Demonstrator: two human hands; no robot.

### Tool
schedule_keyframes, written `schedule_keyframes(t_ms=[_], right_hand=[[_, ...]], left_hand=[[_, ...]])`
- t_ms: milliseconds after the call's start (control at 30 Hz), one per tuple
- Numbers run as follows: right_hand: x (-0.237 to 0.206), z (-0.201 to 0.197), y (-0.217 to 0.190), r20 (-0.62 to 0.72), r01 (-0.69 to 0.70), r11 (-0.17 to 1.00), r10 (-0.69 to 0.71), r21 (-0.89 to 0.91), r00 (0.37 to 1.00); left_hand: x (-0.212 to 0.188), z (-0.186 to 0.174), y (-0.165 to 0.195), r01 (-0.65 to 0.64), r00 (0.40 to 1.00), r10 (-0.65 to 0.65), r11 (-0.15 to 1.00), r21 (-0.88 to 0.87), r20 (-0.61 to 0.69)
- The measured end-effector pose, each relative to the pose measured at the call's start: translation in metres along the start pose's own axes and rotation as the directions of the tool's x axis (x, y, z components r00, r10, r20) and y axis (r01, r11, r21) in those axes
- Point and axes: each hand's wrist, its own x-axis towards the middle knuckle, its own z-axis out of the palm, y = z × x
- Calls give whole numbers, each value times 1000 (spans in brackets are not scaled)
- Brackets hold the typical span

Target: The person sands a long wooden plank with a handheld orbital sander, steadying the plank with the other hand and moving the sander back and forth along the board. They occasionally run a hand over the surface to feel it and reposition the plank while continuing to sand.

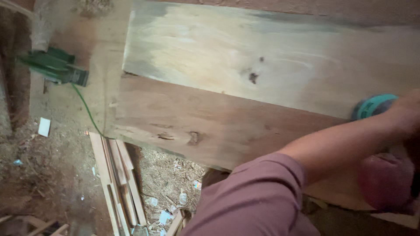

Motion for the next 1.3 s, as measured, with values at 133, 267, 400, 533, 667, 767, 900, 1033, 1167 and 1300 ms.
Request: schedule_keyframes(t_ms=[133,267,400,533,667,767,900,1033,1167,1300], right_hand=[[-1,-2,-51,17,44,999,-43,-29,999],[1,1,-116,37,98,993,-96,-62,995],[6,5,-189,54,153,984,-149,-85,987],[17,15,-270,73,181,979,-174,-93,982],[27,20,-352,117,220,975,-214,-43,970],[38,17,-408,123,299,954,-298,9,947],[55,14,-480,-9,511,860,-511,-16,860],[69,15,-547,160,375,894,-419,246,894],[86,30,-611,119,461,848,-502,262,856],[101,48,-653,65,538,806,-568,247,820]], left_hand=[[-23,-43,-41,-5,997,2,999,-49,-77],[-55,-113,-96,-26,982,6,994,-104,-191],[-103,-192,-141,-49,957,-3,984,-172,-291],[-152,-273,-188,3,960,-39,992,-129,-276],[-199,-344,-226,115,941,-151,984,-133,-302],[-229,-390,-248,146,901,-190,979,-140,-389],[-261,-448,-278,228,849,-235,971,-74,-473],[-297,-501,-315,233,789,-265,964,-129,-554],[-336,-548,-353,278,756,-304,951,-136,-580],[-360,-583,-379,313,729,-281,948,-60,-624]])
